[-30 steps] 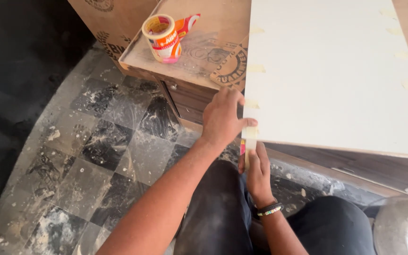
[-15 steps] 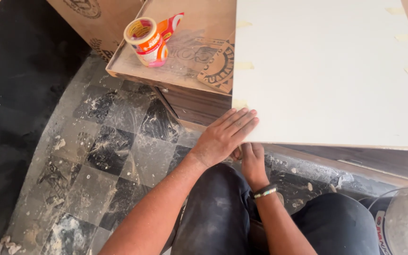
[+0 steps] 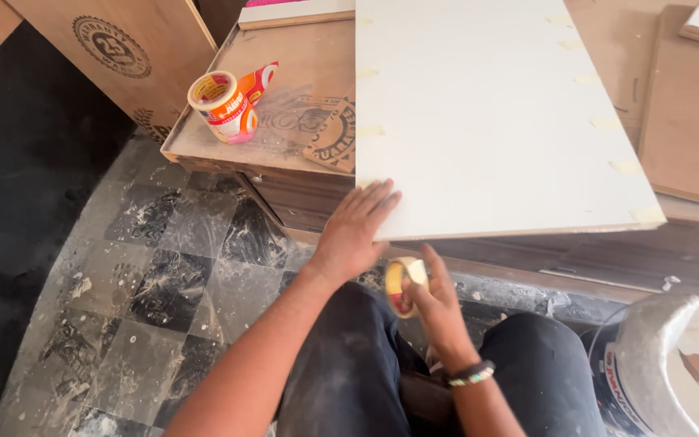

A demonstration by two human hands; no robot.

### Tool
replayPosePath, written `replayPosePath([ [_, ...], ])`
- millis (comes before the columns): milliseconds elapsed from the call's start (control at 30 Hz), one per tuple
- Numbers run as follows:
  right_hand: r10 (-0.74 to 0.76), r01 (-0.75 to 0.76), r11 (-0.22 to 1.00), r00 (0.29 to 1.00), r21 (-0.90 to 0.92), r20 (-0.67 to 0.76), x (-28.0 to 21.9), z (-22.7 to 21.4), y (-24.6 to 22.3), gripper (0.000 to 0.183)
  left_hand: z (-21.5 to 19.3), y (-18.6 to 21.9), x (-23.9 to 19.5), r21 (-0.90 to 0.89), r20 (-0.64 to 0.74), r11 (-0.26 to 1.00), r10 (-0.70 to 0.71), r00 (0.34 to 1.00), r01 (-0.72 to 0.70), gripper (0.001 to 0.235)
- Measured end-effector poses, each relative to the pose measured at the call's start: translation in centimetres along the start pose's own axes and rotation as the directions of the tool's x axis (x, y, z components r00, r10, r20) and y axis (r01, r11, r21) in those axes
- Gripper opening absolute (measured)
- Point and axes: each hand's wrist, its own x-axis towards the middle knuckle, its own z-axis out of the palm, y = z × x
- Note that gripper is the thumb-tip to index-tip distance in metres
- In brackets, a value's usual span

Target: Applying masking tape to the edges of a white laminate board in a furniture workshop.

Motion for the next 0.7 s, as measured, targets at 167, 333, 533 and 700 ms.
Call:
replayPosePath([
  [167, -0.172, 0.191, 0.973, 0.974, -0.129, 0.148, -2.7, -1.5, -1.0, 0.094, -5.5, 4.8, 0.6, -0.46, 0.256, 0.871, -0.055, 0.965, 0.172, 0.06],
  [333, -0.215, 0.233, 0.968, 0.962, -0.095, 0.167, -1.8, -1.4, -0.9, 0.092, -3.3, 4.7, 0.1, -0.556, 0.136, 0.812, -0.12, 0.983, 0.176, 0.018],
  [533, -0.129, 0.147, 0.958, 0.988, -0.245, 0.089, -1.0, 0.8, -3.4, 0.065, -2.7, 4.0, 1.7, -0.456, 0.025, 0.88, -0.135, 0.991, 0.131, 0.015],
  [700, 0.14, -0.132, 0.969, 0.99, -0.209, 0.024, 1.0, 0.4, -3.3, 0.032, -2.7, 2.9, 4.3, -0.393, -0.043, 0.902, -0.214, 0.976, 0.18, 0.015],
])
